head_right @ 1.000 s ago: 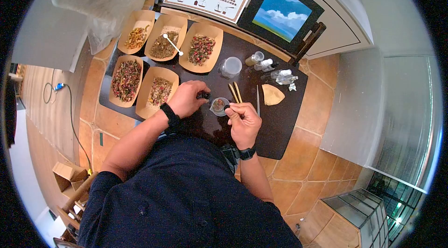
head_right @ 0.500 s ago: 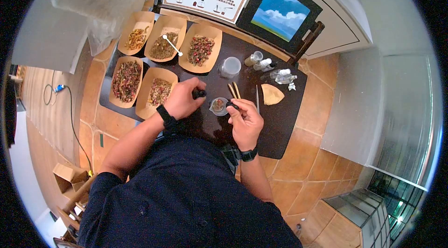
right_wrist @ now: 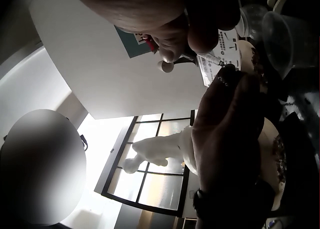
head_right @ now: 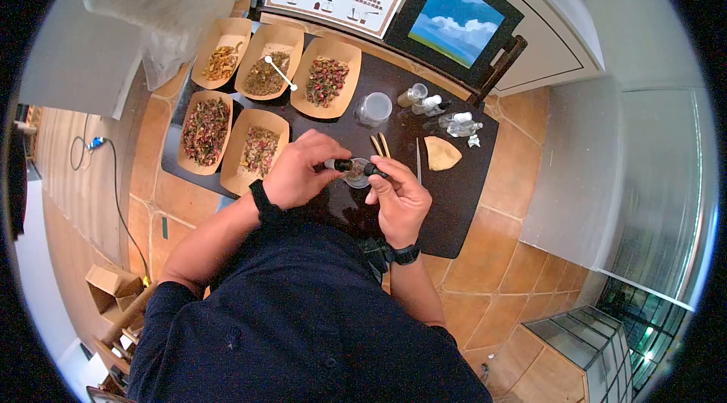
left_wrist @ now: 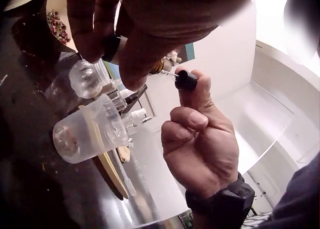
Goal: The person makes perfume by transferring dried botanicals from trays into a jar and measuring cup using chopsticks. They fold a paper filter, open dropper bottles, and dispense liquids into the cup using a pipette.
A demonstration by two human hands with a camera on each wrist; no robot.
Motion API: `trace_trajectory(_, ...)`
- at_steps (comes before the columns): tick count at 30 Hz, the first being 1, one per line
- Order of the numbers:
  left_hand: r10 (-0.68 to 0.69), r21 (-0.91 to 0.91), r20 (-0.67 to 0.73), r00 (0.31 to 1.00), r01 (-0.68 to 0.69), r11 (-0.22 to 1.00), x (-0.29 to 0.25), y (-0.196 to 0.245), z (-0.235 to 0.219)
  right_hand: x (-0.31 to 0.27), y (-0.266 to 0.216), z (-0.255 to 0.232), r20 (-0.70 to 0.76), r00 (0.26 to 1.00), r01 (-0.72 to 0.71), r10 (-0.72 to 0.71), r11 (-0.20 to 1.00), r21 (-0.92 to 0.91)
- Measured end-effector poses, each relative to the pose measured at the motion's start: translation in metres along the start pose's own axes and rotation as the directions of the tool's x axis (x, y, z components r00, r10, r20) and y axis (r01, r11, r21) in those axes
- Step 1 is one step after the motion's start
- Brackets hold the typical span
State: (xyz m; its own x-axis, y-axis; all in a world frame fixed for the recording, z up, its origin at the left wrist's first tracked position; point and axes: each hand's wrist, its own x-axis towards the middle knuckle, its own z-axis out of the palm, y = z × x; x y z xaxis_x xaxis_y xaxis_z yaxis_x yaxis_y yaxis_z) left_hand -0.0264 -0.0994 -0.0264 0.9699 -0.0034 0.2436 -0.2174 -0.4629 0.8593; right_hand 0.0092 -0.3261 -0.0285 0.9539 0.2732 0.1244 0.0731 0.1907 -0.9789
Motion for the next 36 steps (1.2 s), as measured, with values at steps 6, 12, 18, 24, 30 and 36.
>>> trace_trajectory(6, 0.001, -0.026, 0.036, 0.999, 0.000, 1.000, 0.001, 0.002, 0.000, 0.000, 0.000, -0.004, 0.012, 0.999, -0.042, 0.042, 0.999, 0.028)
trace_trajectory(12, 0.009, -0.044, 0.057, 0.998, -0.007, 0.999, 0.005, 0.007, 0.004, 0.001, 0.000, 0.003, 0.080, 0.986, -0.150, 0.150, 0.989, 0.004)
trace_trajectory(18, -0.164, -0.092, 0.124, 0.979, 0.176, 0.980, 0.008, 0.012, -0.004, 0.006, 0.001, 0.007, 0.093, 0.993, -0.048, 0.070, 0.974, -0.222)
trace_trajectory(24, -0.092, -0.063, 0.107, 0.990, 0.099, 0.993, 0.007, 0.008, -0.003, 0.006, 0.004, 0.008, 0.088, 0.996, 0.007, 0.022, 0.948, -0.318)
trace_trajectory(30, -0.180, -0.090, 0.135, 0.974, 0.193, 0.977, 0.007, 0.014, -0.004, 0.013, -0.005, 0.007, 0.185, 0.963, 0.262, -0.196, 0.842, -0.472)
trace_trajectory(36, -0.128, -0.081, 0.141, 0.982, 0.140, 0.987, 0.006, 0.013, -0.004, 0.009, -0.008, 0.012, 0.059, 0.996, 0.083, -0.062, 0.883, -0.463)
